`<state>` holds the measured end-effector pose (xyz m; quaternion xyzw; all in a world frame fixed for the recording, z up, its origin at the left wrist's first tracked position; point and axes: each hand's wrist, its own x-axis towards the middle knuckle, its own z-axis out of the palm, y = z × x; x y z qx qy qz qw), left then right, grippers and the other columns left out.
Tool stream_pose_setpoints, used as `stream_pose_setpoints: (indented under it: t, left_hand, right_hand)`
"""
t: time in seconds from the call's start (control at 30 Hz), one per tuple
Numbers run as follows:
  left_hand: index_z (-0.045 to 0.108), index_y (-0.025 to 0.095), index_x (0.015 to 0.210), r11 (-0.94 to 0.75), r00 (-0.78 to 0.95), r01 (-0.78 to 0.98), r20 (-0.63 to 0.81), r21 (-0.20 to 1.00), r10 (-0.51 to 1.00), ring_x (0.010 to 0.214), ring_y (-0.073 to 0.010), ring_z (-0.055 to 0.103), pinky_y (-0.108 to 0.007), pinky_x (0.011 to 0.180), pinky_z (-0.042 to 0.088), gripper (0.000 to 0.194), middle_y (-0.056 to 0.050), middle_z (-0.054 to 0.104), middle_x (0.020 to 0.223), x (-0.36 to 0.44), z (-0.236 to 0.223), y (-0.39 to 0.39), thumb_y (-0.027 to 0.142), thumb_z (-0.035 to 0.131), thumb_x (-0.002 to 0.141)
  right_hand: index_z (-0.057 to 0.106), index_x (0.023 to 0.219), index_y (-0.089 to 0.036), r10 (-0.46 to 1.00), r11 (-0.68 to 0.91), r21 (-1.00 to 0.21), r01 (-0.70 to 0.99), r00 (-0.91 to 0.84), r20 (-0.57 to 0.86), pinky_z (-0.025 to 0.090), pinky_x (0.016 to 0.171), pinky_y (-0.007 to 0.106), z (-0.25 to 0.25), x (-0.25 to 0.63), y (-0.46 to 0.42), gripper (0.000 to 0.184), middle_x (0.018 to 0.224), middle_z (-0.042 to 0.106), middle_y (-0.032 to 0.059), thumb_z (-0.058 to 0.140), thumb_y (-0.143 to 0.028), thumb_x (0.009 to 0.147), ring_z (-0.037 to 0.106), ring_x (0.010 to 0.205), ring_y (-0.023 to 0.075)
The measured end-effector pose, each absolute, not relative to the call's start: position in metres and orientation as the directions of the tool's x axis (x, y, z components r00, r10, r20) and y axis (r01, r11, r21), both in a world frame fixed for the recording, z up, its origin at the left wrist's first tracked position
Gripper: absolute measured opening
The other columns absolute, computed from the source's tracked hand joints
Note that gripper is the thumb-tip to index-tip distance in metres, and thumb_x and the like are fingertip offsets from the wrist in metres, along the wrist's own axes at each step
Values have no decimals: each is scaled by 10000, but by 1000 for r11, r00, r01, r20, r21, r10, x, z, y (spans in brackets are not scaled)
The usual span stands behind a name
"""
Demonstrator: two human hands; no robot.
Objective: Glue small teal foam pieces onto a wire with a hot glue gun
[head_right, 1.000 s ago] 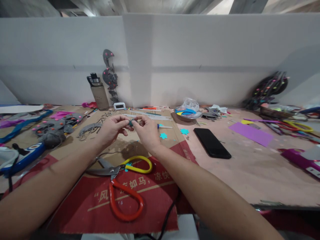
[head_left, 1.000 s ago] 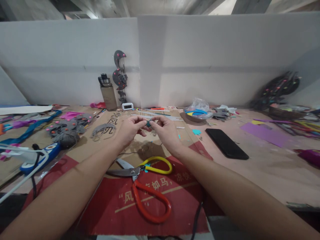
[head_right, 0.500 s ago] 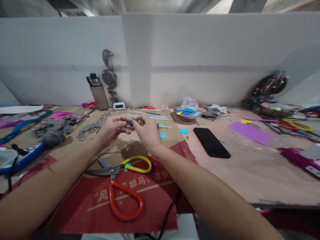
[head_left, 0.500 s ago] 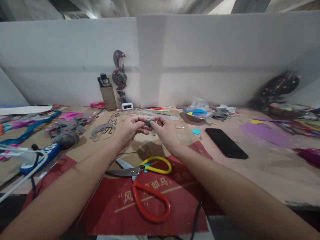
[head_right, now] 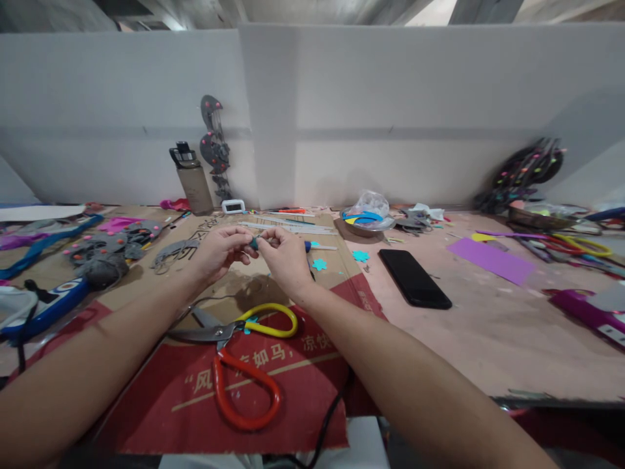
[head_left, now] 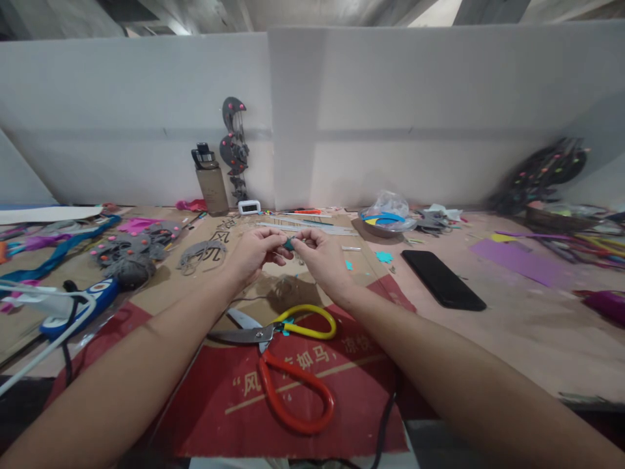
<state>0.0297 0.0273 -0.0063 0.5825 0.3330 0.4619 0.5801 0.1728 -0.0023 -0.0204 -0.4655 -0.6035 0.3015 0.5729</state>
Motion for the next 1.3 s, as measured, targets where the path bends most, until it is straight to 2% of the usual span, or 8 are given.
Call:
stream_pose_setpoints:
  t: [0.3,0.43,0.53,0.7,0.93,1.17,1.3]
  left_hand:
    - [605,98,734,-8,415,-154,72,988,907,546,-131,611,-202,441,460,137,-59,632,632,27,-5,30,227,623,693]
    - [588,112,753,21,398,-161,45,987,916,565,-140,622,-209,431,458,213,-52,625,658,27,-7,31,325,588,750]
    - [588,118,779,-26,409,-117,72,993,910,567,-133,613,-206,434,455,294,-50,624,670,27,-7,29,407,620,738]
    - [591,122,752,-160,396,-29,159,987,904,551,-120,595,-199,452,449,275,-49,624,631,27,-8,27,383,664,708]
    - [578,136,697,-104,387,-24,105,994,916,502,-121,586,-186,390,394,238,-28,600,586,25,-8,31,363,646,702]
    - [566,142,714,11,344,-73,15,997,939,479,-114,571,-178,365,349,366,-22,574,579,23,-17,40,506,553,748]
    - [553,140,652,-61,272,-34,68,998,960,418,-75,487,-166,365,310,335,-2,529,511,21,-20,44,458,547,756]
  right_hand:
    - [564,721,-169,929,336,-927,167,100,355,318,519,227,-23,172,1,195,594,526,-31,557,-363,702,424,532,92]
    - [557,678,-165,934,322,-937,136,115,338,328,545,231,-23,173,3,187,602,521,-30,568,-352,681,430,558,95]
    - [569,675,-159,944,296,-947,128,115,310,321,546,233,-26,174,6,189,605,517,-29,559,-347,679,412,555,92]
    - [563,660,-163,945,299,-948,110,103,310,322,551,233,-29,173,8,195,599,511,-35,559,-357,675,403,551,89]
    - [531,621,-174,954,286,-955,85,70,292,295,520,226,-24,169,1,170,570,473,-47,564,-334,667,369,529,83]
    - [527,616,-181,969,223,-972,72,91,229,261,480,229,-23,169,0,175,524,439,-62,566,-348,653,309,467,73]
    - [503,604,-187,977,185,-982,38,97,188,233,455,224,-26,168,3,174,464,371,-84,577,-338,649,263,426,64]
